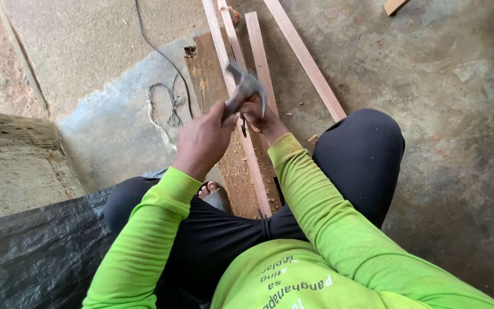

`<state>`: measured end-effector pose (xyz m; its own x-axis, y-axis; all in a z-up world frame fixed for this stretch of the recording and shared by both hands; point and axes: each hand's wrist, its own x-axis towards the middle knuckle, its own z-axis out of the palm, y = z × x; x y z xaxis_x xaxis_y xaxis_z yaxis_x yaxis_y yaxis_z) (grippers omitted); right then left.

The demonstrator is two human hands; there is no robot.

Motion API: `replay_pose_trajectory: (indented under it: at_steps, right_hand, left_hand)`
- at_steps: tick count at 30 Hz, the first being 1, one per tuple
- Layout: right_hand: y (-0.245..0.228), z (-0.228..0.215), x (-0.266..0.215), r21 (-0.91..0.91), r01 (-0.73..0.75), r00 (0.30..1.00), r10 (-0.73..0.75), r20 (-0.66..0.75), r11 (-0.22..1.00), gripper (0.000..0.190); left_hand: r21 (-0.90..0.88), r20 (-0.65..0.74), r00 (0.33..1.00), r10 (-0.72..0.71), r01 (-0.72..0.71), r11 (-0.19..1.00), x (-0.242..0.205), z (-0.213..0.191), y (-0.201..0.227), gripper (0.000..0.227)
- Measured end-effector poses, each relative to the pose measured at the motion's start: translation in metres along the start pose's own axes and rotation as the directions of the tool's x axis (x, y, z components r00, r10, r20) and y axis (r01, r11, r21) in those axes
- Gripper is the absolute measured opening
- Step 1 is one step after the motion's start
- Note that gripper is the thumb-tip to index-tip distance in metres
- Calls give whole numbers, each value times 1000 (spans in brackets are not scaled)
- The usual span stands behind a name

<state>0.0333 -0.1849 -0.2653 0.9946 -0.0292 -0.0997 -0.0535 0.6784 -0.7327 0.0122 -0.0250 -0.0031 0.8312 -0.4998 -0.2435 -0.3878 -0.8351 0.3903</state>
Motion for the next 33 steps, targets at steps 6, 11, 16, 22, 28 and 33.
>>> replay_pose_trajectory:
  at_steps: [6, 11, 16, 22, 28, 33]
  right_hand:
    - [14, -21, 9, -155, -40, 999, 36, -28, 987, 13]
    - [-22, 17, 33, -406, -57, 996, 25, -82, 912, 5]
    - [-25, 9, 48, -319, -241, 954, 164, -250, 917, 8]
    - [-13, 12, 40, -387, -124, 979, 48, -199, 914, 8]
    - [-26, 28, 17, -505, 89, 986, -149, -79, 859, 5]
    - [-23, 20, 8, -543, 40, 994, -88, -62, 839, 17]
  left_hand:
    - [-75, -41, 999, -1, -2, 997, 12, 12, -17, 40]
    - [-204, -37, 998, -42, 34, 978, 11, 16, -24, 40]
    - [-299, -63, 994, -89, 66, 952, 0, 27, -37, 39]
    - [-314, -97, 991, -92, 57, 948, -8, 24, -45, 43]
    - [-385, -88, 988, -127, 84, 919, -11, 13, -39, 45]
    - [-345, -98, 992, -84, 45, 938, -14, 11, -38, 45]
